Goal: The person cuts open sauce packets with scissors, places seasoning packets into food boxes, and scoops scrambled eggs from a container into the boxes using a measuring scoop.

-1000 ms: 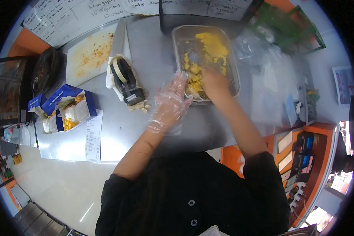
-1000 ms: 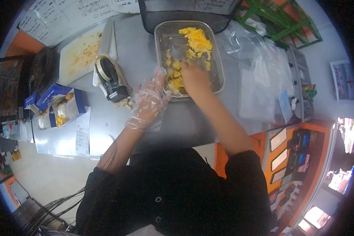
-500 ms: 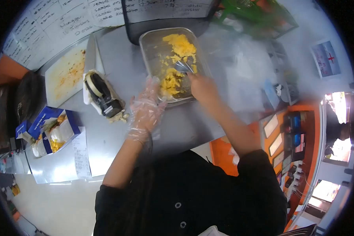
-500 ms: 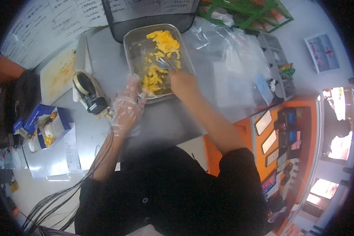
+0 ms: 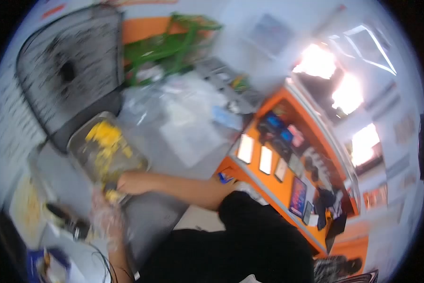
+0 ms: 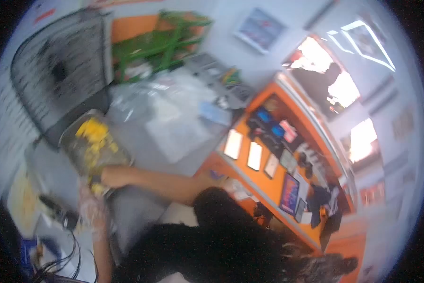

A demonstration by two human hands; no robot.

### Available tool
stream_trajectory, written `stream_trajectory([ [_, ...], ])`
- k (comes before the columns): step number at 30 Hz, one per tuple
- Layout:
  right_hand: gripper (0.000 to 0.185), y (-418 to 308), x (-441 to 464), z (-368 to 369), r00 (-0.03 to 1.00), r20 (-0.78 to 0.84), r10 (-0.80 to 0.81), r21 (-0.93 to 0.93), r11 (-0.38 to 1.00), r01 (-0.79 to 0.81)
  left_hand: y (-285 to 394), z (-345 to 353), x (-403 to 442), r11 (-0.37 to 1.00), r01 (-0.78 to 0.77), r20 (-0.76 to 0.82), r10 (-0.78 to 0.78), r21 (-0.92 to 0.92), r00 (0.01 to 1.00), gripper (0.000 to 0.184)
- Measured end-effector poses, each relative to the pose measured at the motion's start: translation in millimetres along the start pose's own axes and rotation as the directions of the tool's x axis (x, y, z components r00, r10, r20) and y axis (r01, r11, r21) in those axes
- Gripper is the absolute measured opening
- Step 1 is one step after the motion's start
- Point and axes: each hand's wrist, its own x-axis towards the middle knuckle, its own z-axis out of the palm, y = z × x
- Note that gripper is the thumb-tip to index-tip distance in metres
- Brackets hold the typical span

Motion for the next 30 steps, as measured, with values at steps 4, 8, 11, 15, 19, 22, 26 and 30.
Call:
stream_trajectory([
  [4,0.017,8.8,-1.7,-13.4,0.962,0.169,0.216,0.578,0.769,-0.274,-15.8,30.5,-3.0,0.985,-0.073,-0.135,0.095,0.155,0.986,0.068],
  [8,0.012,34.6,-17.9,16.8,0.934,0.174,0.313,0.938,0.236,-0.254,10.2,7.9,2.7,0.963,0.008,0.019,-0.014,0.268,1.0,0.064],
  [11,0.007,21.6,-29.5,18.1,0.926,0.267,0.268,0.962,-0.013,-0.274,2.6,8.1,1.1,0.967,-0.094,-0.001,0.097,0.236,0.995,0.051],
  [15,0.006,-1.2,-31.6,25.4,0.929,0.225,0.294,0.973,-0.012,-0.232,-19.9,12.0,8.9,0.955,-0.11,0.018,0.109,0.274,0.994,0.065],
  [19,0.018,-4.7,-27.9,31.9,0.922,0.227,0.315,0.974,-0.062,-0.219,-38.1,13.8,17.2,0.968,-0.196,0.094,0.183,0.154,0.979,0.059],
  [22,0.018,-1.9,-42.9,24.0,0.923,0.213,0.319,0.975,-0.134,-0.179,-38.7,8.8,24.6,0.986,-0.152,0.086,0.158,-0.075,0.984,0.056],
  [26,0.019,4.3,-50.3,19.4,0.921,0.183,0.343,0.981,-0.128,-0.147,-45.8,8.1,29.8,0.984,-0.166,0.056,0.169,-0.064,0.984,0.054],
  [30,0.022,8.6,-53.6,14.6,0.917,0.165,0.363,0.986,-0.076,-0.148,-29.2,-0.4,39.2,0.973,-0.204,0.159,0.219,-0.105,0.963,0.048],
])
